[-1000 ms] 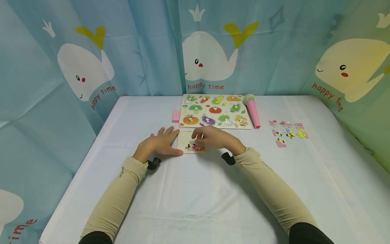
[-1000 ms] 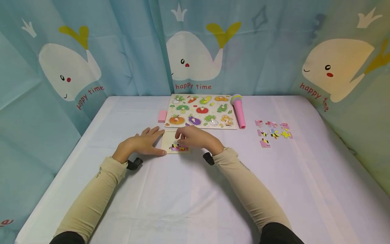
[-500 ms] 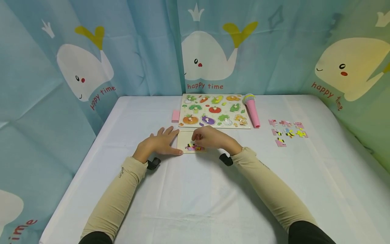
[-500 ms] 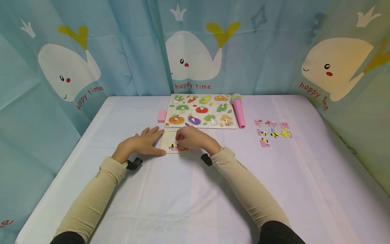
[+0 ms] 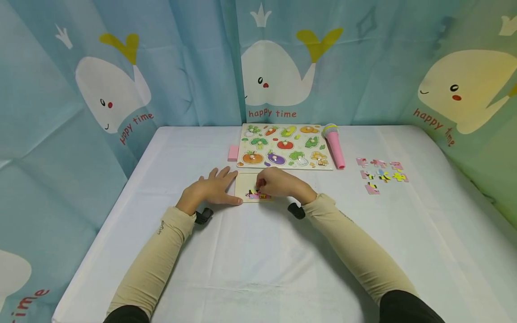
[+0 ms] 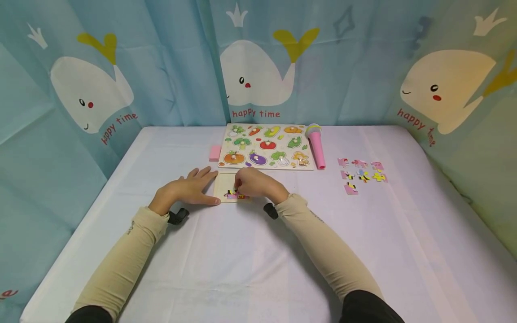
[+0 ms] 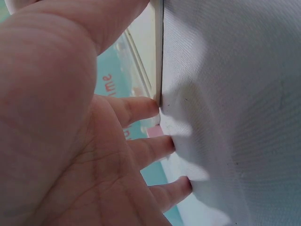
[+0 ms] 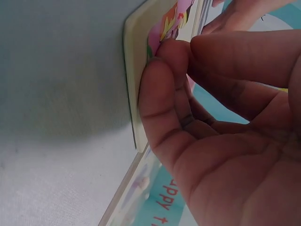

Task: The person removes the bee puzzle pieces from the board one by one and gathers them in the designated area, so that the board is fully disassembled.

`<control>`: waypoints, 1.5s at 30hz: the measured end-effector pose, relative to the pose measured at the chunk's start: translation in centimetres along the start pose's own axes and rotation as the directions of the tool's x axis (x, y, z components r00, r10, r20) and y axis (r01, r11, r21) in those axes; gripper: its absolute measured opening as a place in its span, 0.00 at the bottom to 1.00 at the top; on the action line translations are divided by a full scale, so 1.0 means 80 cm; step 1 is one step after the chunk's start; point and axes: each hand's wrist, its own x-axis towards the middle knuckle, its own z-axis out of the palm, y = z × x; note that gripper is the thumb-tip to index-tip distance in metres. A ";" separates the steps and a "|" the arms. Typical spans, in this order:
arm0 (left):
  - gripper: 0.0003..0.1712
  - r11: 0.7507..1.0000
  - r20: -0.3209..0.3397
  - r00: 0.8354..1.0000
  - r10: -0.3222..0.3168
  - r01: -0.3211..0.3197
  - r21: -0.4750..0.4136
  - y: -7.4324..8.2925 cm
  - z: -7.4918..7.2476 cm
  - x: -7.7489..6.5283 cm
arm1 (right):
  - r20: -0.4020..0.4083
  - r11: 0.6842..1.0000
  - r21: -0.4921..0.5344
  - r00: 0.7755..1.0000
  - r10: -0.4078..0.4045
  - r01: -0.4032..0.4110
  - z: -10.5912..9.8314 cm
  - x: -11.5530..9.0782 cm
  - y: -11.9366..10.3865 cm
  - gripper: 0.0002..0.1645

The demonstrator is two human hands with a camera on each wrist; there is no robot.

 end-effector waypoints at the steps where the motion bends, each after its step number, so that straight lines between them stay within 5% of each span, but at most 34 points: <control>1: 0.61 1.000 0.001 1.000 0.000 0.000 0.000 0.000 0.000 0.000 | -0.001 1.000 -0.003 1.000 0.002 -0.002 0.000 0.000 0.000 0.05; 25: 0.61 1.000 0.001 1.000 0.004 -0.004 -0.004 0.001 -0.003 0.002 | -0.047 1.000 0.004 0.999 0.013 -0.013 0.003 -0.003 -0.003 0.02; 45: 0.61 1.000 0.004 1.000 -0.002 0.002 -0.011 -0.003 0.002 0.004 | -0.122 0.990 0.116 0.990 -0.071 0.086 0.009 -0.012 0.000 0.07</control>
